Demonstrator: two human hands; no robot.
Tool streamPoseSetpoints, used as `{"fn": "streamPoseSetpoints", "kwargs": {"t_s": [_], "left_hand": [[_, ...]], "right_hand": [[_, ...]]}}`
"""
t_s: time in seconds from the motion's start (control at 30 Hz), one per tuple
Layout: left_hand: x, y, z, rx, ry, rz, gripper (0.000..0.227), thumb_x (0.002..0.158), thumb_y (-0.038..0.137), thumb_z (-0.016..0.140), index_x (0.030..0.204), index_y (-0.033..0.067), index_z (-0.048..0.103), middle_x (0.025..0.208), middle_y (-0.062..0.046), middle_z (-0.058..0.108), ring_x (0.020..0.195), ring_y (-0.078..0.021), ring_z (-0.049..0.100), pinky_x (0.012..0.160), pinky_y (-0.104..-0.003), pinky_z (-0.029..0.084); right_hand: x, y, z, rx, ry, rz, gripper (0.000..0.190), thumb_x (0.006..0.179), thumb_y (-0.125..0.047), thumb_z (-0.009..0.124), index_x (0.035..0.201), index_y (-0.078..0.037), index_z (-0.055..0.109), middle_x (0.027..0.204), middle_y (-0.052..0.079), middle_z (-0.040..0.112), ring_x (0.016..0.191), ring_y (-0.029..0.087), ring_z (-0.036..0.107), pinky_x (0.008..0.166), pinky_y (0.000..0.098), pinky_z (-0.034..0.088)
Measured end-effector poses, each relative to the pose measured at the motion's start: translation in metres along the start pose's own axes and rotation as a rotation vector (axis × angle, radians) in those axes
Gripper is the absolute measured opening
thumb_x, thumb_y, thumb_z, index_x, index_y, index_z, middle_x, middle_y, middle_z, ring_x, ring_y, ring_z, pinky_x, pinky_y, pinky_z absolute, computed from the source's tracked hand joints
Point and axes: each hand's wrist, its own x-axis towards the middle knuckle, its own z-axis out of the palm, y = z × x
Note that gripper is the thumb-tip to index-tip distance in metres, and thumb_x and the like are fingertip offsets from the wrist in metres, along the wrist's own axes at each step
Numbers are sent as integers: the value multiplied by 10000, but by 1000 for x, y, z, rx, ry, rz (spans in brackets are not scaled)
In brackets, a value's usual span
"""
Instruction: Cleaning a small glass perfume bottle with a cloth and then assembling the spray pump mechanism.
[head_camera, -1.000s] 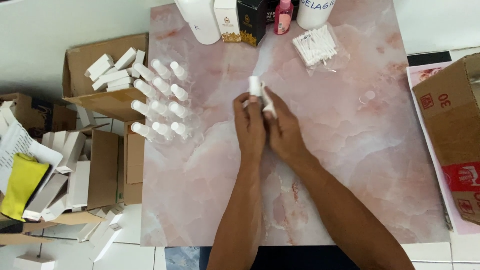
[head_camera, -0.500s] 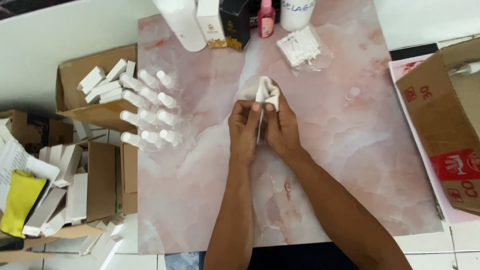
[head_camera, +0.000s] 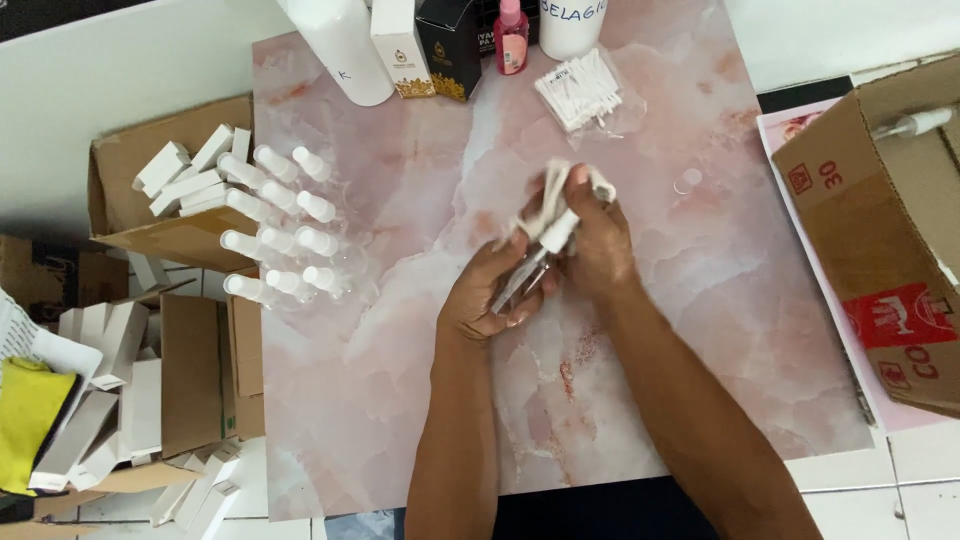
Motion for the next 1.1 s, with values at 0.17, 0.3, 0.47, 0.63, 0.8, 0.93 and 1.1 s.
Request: {"fn": "streamPoseSetpoints", "kwargs": {"t_s": [0.17, 0.3, 0.47, 0.63, 0.8, 0.93, 1.1], "left_hand": [[17, -3, -1, 243, 321, 129, 529, 1003, 483, 591, 798, -2, 649, 596, -206, 621, 338, -243, 550, 274, -323, 413], [48, -41, -94, 554, 545, 399, 405, 1058, 273, 475, 1132, -66, 684, 950, -259, 643, 852, -353, 645, 709, -393, 510], [22, -8, -33, 437, 615, 493, 399, 1068, 355, 439, 1207, 35, 632, 1046, -167, 621, 992, -271, 587, 877, -349, 490], [19, 8, -23, 65, 623, 614, 313, 1044, 301, 588, 1258, 72, 589, 1087, -65, 674, 952, -170, 649, 894, -346, 557], [30, 9, -50, 0, 640, 714, 371, 929, 293, 778, 1170, 59, 621, 1035, -104, 678, 904, -227, 705, 831, -394, 605], [26, 12, -28, 10, 692, 677, 316, 927, 287, 761, 1111, 82, 605, 925, -58, 611, 766, -225, 725, 710, -350, 639], [33, -14, -35, 122, 424, 511, 281, 917, 220, 747, 1170, 148, 649, 1011, -22, 659, 953, -141, 693, 831, -294, 580]], "right_hand": [[1, 42, -5, -585, 139, -481, 430, 1106, -396, 463, 1332, -65, 618, 1180, 156, 654, 1109, 270, 580, 974, 409, 475], [13, 63, -12, -654, -390, -948, 436, 1142, -338, 401, 1267, -56, 710, 1329, 147, 692, 1417, 467, 466, 1183, 567, 376], [8, 75, -18, -806, -588, -789, 392, 1053, -70, 569, 1443, -60, 604, 1580, 181, 465, 1484, 430, 367, 1257, 547, 280], [5, 69, -24, -988, -609, -838, 402, 1010, -13, 583, 1409, -16, 624, 1485, 265, 496, 1387, 502, 462, 1196, 591, 342], [16, 52, -25, -824, -435, -644, 101, 925, -69, 779, 1010, -123, 786, 763, -4, 662, 716, 218, 651, 765, 374, 499], [13, 40, -29, -597, -421, -301, 163, 988, -176, 694, 1139, -118, 716, 783, -37, 624, 721, 79, 569, 718, 281, 498], [18, 33, -34, -553, -272, -212, 192, 973, -240, 757, 941, -52, 743, 819, 16, 665, 741, 95, 583, 663, 245, 478]]}}
